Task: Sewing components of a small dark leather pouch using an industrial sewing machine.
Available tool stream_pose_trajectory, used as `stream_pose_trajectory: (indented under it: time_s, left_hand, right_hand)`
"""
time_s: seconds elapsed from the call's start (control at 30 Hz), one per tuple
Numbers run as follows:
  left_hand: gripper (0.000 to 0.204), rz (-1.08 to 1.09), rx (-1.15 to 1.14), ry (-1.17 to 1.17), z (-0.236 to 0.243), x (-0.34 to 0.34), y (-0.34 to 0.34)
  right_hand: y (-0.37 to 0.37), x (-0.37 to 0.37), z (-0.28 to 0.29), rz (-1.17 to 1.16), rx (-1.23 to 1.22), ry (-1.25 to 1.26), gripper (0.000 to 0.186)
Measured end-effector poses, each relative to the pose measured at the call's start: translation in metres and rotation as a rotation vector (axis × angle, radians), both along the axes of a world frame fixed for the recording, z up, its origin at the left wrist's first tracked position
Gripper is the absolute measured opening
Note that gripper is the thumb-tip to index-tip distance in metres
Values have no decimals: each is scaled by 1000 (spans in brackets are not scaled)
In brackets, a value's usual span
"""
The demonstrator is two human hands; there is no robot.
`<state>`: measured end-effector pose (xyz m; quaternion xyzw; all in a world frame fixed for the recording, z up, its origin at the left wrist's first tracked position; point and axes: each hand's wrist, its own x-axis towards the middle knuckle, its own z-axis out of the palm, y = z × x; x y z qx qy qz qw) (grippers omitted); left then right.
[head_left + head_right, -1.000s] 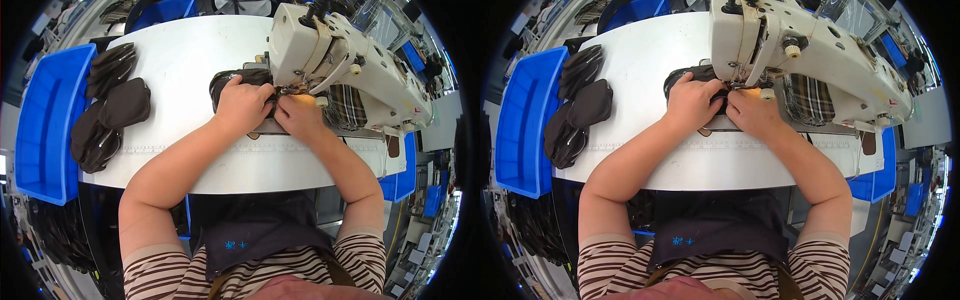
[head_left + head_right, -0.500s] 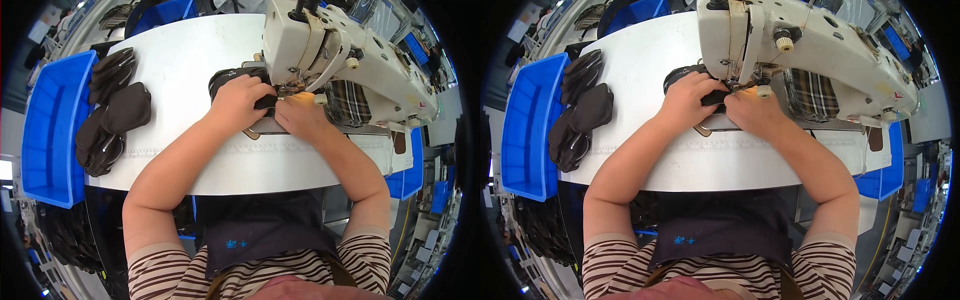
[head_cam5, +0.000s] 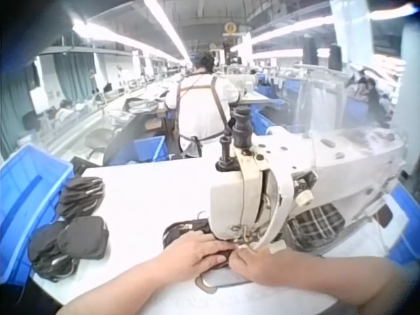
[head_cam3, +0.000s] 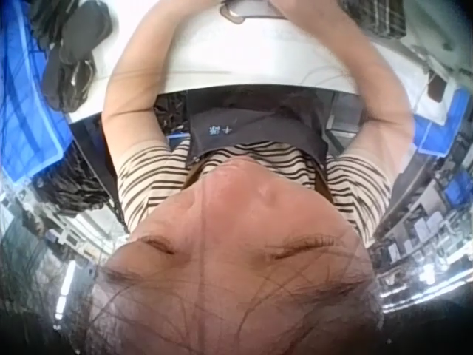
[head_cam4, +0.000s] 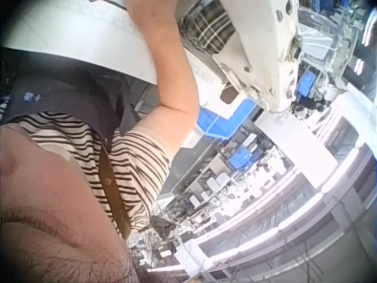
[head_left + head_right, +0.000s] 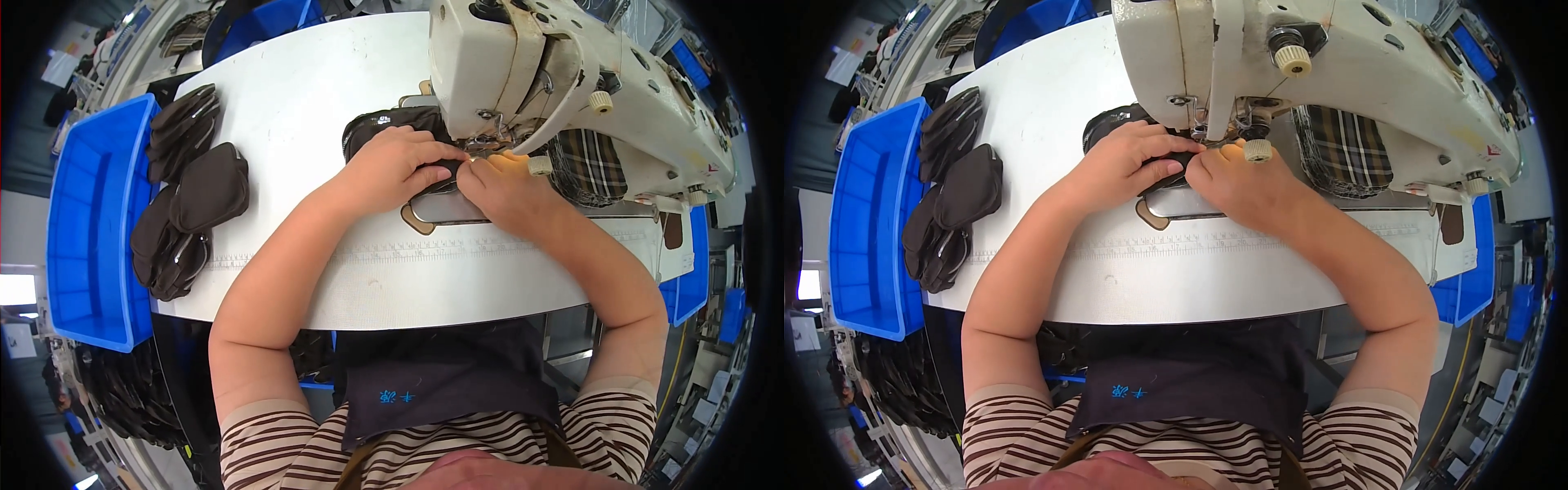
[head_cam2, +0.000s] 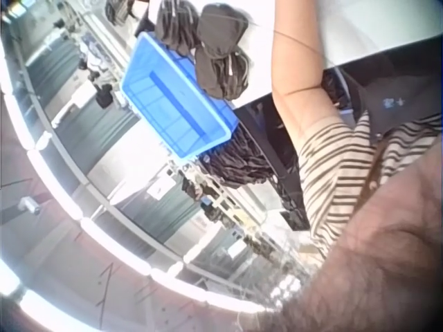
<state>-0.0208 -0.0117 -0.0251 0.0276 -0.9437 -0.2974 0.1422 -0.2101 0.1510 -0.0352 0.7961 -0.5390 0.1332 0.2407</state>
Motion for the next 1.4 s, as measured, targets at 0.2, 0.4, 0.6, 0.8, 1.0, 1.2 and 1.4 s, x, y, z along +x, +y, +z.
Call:
stream_pose_trajectory:
  time_s: [0.2,0.4,0.6,0.8,1.0,1.2,1.4]
  left_hand:
    - [33,24,40,-42,11,2,4]
    - [27,31,72,-151,9,-5,-2]
    - [19,137,-124,18,3,-6,16]
    - [15,136,-18,67,-1,-5,14]
    - [16,169,155,-109,6,-6,14]
    - [17,140,-29,-121,13,-1,16]
    - [18,112,-193,0,7,-1,19]
  right_hand:
    - [-5,-20,-6,110,-161,403,12]
    - [-11,-24,-1,211,-260,294,15]
    - [-4,-22,4,228,-116,128,15]
    - [16,-15,1,189,-33,-91,15]
    - [22,-10,5,245,107,-155,33]
    - [26,-3,3,128,244,-212,41]
    - [26,-3,5,135,290,-177,39]
